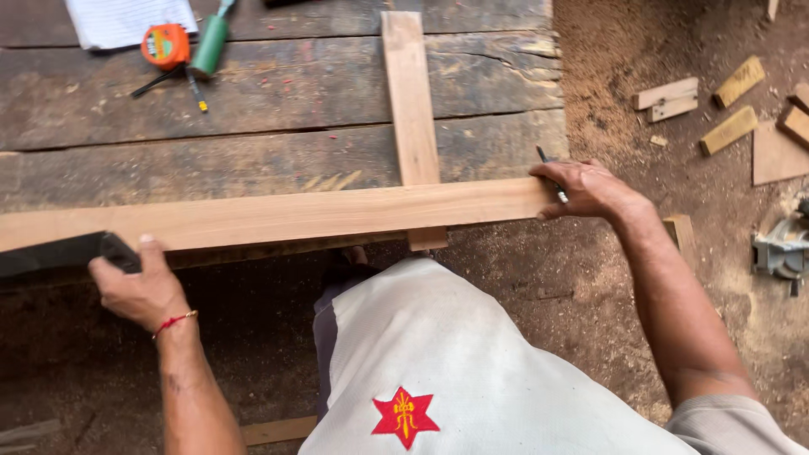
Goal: The person measures and marks wooden beams using a square and a pencil. They then fit wooden pieces into slots in the beams and use a measuring tape to verify dimensions.
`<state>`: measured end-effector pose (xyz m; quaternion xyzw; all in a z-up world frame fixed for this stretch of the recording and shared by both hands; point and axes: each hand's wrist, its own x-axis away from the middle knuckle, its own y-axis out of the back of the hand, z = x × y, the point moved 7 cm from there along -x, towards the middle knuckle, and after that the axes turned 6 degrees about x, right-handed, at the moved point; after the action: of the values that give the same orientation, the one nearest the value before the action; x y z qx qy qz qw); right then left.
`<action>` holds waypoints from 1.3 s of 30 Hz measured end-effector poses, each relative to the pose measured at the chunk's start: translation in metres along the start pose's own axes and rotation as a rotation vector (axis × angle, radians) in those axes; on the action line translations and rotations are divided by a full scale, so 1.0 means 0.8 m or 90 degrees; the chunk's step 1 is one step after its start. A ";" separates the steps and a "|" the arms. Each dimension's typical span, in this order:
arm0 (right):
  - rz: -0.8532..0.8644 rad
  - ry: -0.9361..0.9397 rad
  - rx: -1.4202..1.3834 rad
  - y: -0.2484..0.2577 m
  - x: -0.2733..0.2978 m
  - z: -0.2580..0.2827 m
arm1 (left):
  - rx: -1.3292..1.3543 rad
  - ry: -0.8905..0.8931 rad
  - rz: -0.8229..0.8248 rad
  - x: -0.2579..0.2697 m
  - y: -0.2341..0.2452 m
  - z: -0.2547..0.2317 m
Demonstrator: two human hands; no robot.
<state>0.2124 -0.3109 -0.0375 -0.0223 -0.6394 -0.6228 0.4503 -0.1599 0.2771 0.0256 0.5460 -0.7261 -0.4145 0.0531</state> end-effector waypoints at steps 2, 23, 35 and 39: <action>0.114 -0.076 -0.029 -0.009 -0.012 -0.013 | -0.019 0.020 0.014 -0.005 -0.003 -0.004; -0.470 0.039 0.026 -0.009 0.071 0.015 | 0.358 0.162 0.032 0.002 0.007 0.033; -0.484 0.063 0.031 -0.029 0.060 0.010 | 0.136 0.327 -0.175 -0.059 0.003 0.109; -0.499 0.052 0.009 -0.025 0.070 0.011 | 0.006 0.366 -0.128 -0.082 0.020 0.116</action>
<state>0.1620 -0.3383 -0.0177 0.2516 -0.5854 -0.7433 0.2038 -0.1945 0.3834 0.0004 0.7104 -0.6253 -0.2428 0.2131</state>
